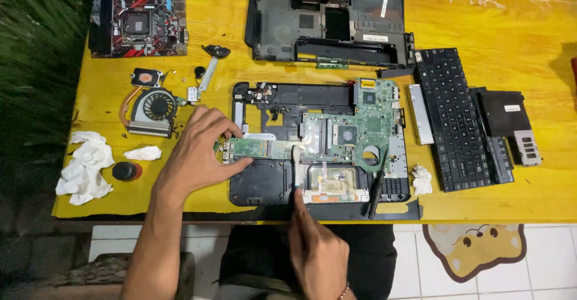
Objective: Disassembling a laptop to remove the motherboard and cleaning the fan assembly with a small brush.
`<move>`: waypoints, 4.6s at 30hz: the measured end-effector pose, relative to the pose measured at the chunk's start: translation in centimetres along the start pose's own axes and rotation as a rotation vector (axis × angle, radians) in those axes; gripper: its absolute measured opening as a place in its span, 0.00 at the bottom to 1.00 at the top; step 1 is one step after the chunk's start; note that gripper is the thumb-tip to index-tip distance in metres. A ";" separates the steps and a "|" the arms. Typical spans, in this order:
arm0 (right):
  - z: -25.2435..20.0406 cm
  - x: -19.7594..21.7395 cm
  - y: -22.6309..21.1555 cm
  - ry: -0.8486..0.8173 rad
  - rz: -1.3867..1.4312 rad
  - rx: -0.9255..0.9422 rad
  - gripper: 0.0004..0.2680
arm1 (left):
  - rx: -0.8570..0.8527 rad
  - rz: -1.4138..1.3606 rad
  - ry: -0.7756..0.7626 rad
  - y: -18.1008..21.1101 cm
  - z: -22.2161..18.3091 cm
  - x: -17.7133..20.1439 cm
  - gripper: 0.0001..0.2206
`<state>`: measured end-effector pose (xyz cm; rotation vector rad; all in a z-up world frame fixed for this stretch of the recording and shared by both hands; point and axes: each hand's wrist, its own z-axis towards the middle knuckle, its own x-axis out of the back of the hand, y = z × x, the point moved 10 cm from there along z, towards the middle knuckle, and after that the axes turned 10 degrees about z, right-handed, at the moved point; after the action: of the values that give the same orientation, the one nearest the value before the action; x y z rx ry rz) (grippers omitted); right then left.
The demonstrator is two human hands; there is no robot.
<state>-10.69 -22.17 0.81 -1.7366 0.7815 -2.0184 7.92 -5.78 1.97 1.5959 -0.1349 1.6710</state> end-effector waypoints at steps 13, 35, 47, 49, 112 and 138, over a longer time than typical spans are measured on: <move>1.3 1.6 1.3 0.009 0.127 -0.039 0.21 | -0.151 0.046 0.077 5.1 1.0 -1.1 0.27; 5.5 1.8 2.6 -0.038 0.109 -0.060 0.20 | -0.271 0.157 0.137 8.3 2.2 -3.4 0.16; 6.6 0.9 3.1 -0.043 -0.156 -0.036 0.19 | -0.286 0.179 0.190 8.6 1.9 -3.1 0.16; 6.8 0.9 2.7 -0.046 -0.173 -0.014 0.19 | -0.283 0.182 0.197 8.5 1.9 -3.0 0.16; 7.1 8.6 12.0 0.027 -0.243 -0.127 0.18 | -0.246 0.173 0.210 8.6 2.1 -2.5 0.15; 7.3 11.4 13.8 0.114 -0.089 -0.178 0.18 | -0.248 0.186 0.226 7.4 2.0 -3.8 0.18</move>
<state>-6.66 -41.01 1.75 -1.7932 0.9629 -2.1821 4.58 -13.67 2.28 1.2323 -0.3685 1.8834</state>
